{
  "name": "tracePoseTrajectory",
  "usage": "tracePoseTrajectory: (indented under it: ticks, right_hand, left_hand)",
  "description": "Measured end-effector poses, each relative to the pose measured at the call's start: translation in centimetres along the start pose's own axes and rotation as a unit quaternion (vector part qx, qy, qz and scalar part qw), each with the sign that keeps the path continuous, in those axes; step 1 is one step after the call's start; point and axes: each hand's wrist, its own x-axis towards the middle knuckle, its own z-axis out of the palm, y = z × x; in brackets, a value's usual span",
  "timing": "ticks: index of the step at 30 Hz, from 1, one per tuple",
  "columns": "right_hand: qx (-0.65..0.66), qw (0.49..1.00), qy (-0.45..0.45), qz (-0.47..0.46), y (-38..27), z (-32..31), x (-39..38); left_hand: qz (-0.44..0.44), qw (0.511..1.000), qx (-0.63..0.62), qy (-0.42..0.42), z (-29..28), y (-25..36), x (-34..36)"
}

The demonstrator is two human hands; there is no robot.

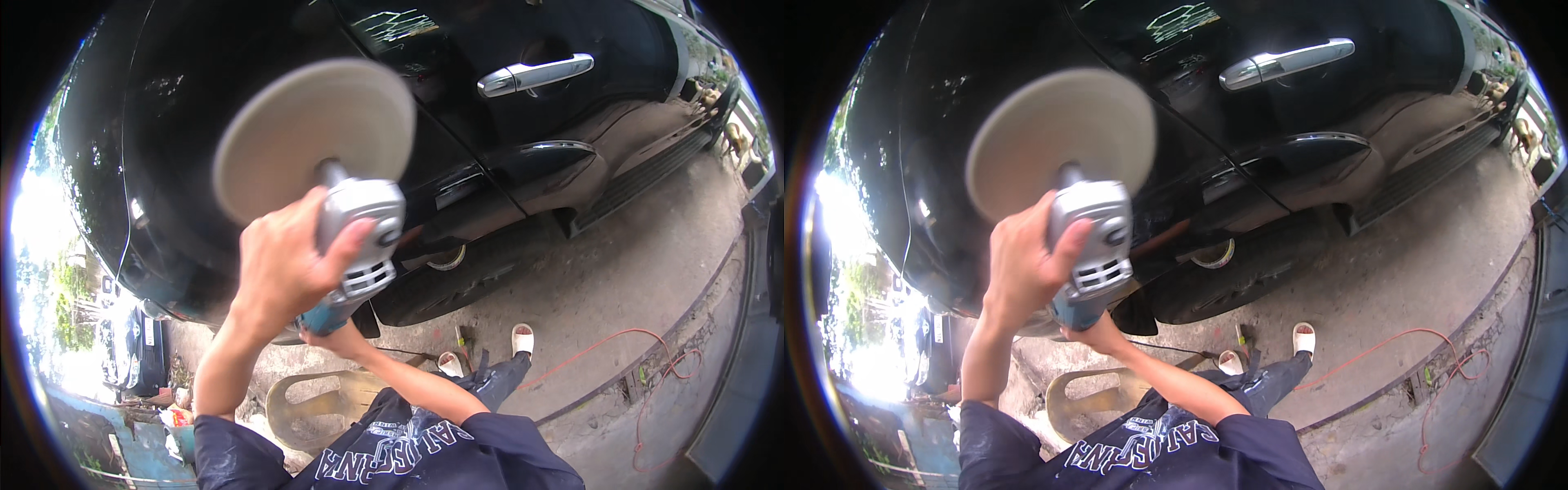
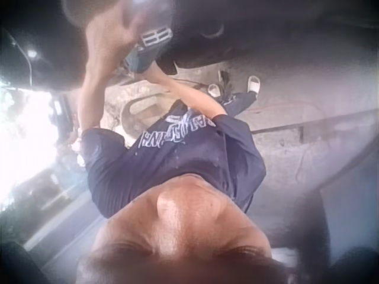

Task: The person polishes the rear panel of a black vehicle using a power buffer, periodically stopping to touch the surface with their hand.

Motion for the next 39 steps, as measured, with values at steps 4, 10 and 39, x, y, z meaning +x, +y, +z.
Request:
tracePoseTrajectory:
  ticks: [4,10,39]
  right_hand:
    - [-0.062,0.996,-0.033,0.049,2.0,1.3,0.4]
    - [-0.13,0.988,-0.057,0.056,3.2,3.7,0.0]
    - [-0.372,0.916,-0.071,0.131,-17.9,-9.9,-2.9]
  left_hand:
    - [-0.052,0.994,-0.064,0.073,-2.0,-5.5,-5.3]
    - [-0.12,0.968,-0.119,0.186,-3.1,-14.0,-14.0]
    - [-0.201,0.888,-0.311,0.275,4.2,-3.7,-7.5]
